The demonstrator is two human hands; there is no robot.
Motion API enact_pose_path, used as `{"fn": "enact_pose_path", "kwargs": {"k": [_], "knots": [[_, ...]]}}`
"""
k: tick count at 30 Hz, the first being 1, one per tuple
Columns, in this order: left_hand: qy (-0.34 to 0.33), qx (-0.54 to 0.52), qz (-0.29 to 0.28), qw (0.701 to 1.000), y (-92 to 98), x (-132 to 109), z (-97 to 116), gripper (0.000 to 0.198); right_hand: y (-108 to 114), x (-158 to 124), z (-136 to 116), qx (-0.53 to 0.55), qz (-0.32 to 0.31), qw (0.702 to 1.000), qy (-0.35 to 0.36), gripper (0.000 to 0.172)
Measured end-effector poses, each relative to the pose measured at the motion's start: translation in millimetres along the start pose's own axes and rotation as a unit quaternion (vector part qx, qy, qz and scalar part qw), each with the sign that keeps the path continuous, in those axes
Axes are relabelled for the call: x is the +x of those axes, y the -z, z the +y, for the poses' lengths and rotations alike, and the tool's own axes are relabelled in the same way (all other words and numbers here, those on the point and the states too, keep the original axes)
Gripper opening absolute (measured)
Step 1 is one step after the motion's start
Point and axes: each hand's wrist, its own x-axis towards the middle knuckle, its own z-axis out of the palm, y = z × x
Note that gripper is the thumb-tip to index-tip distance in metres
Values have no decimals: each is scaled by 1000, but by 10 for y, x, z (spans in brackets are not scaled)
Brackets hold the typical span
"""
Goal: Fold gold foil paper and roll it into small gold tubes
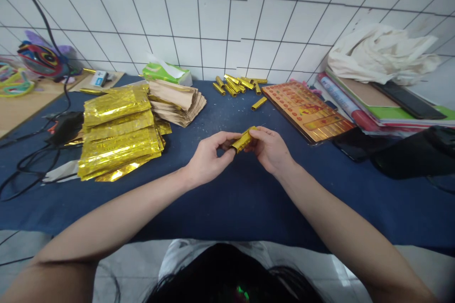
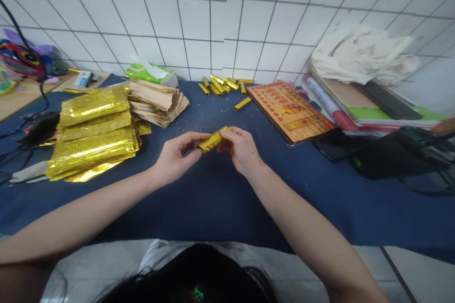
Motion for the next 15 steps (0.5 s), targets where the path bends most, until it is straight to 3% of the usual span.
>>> {"fn": "enact_pose_path", "kwargs": {"k": [8, 15], "knots": [[-38, 107, 46, 992, 6, -15, -17, 25, 7, 3, 17, 29, -26, 997, -68, 12], [38, 132, 112, 984, 76, 31, 23, 20, -9, -22, -12, 15, -42, 999, 5, 18]]}}
